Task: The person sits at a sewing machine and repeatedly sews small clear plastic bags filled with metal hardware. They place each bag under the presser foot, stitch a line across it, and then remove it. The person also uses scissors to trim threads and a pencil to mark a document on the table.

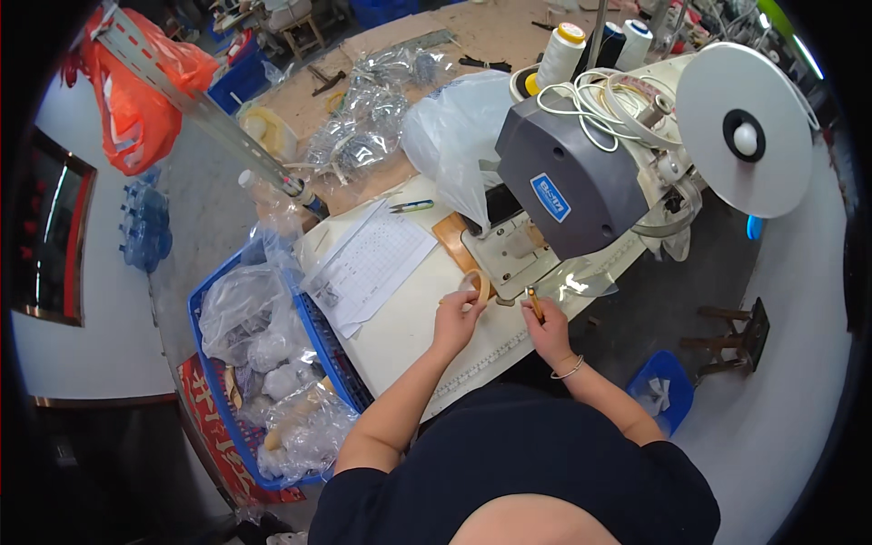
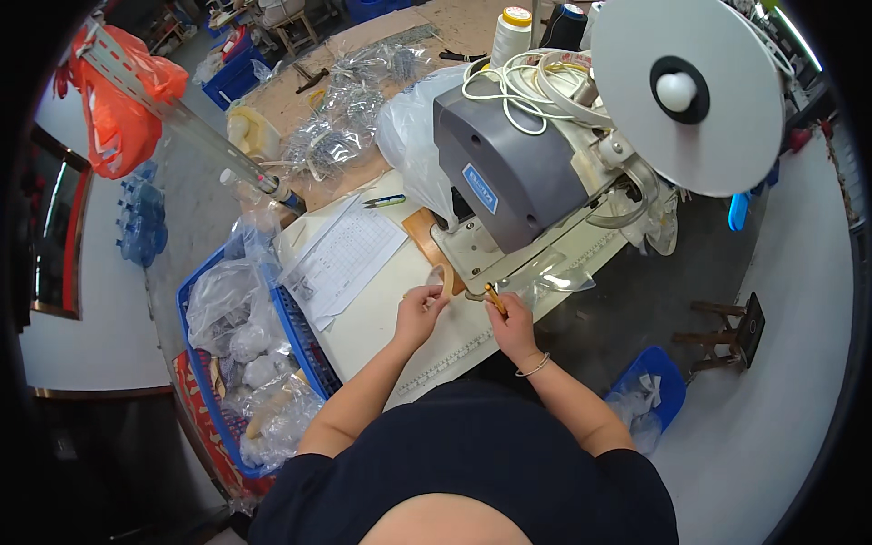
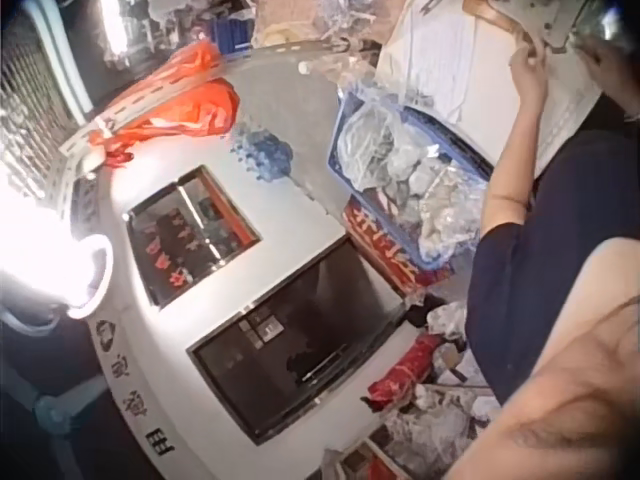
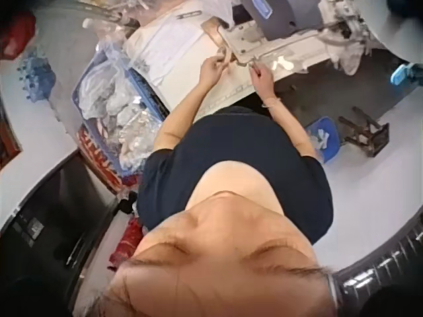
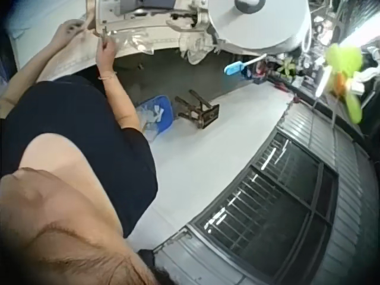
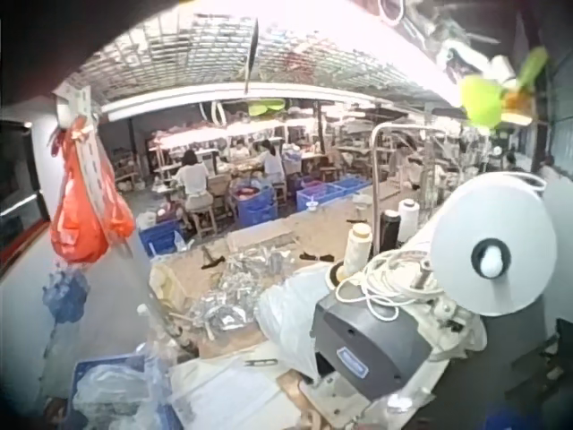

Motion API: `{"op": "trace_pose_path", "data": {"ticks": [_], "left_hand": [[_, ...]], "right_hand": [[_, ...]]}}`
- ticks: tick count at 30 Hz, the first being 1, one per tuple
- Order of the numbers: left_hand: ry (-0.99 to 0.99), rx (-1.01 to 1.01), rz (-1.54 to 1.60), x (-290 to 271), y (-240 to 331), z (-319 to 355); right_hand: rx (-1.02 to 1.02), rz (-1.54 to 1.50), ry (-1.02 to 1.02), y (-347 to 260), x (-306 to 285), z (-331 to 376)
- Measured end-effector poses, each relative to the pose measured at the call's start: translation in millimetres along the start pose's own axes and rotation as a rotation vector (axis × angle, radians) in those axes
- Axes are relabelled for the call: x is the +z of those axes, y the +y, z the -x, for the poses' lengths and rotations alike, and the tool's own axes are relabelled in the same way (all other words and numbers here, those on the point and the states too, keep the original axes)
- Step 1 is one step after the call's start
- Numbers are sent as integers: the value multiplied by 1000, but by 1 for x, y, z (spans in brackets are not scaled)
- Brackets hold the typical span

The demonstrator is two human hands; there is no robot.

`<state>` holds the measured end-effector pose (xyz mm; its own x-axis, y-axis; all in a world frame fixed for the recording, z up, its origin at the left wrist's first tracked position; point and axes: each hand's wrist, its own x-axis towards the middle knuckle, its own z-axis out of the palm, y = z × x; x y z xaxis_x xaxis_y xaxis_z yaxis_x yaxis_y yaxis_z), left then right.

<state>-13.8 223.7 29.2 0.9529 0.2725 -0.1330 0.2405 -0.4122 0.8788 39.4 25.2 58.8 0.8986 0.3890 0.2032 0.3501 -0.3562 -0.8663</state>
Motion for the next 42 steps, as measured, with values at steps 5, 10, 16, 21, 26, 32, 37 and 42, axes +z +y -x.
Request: {"op": "trace_pose_path", "data": {"ticks": [5,10,16,21,26,32,37,42], "left_hand": [[18,-220,648,-45,59,51],[79,-14,731,-53,72,88],[35,-279,1336,-73,76,111],[294,-275,1552,-85,58,116],[340,-72,1059,-84,72,125],[477,54,744,-82,67,129],[541,168,135,-90,75,131],[562,347,-102,-92,73,130]], "right_hand": [[10,-253,-87,-62,17,-2],[131,-619,-309,-87,33,-4],[310,-717,-484,-107,46,-16],[18,-473,-716,-117,47,-8],[135,-637,-733,-113,62,1],[-100,-551,-442,-124,64,-6],[-420,-380,-375,-145,54,-23],[-882,-7,-301,-160,47,-38]]}}
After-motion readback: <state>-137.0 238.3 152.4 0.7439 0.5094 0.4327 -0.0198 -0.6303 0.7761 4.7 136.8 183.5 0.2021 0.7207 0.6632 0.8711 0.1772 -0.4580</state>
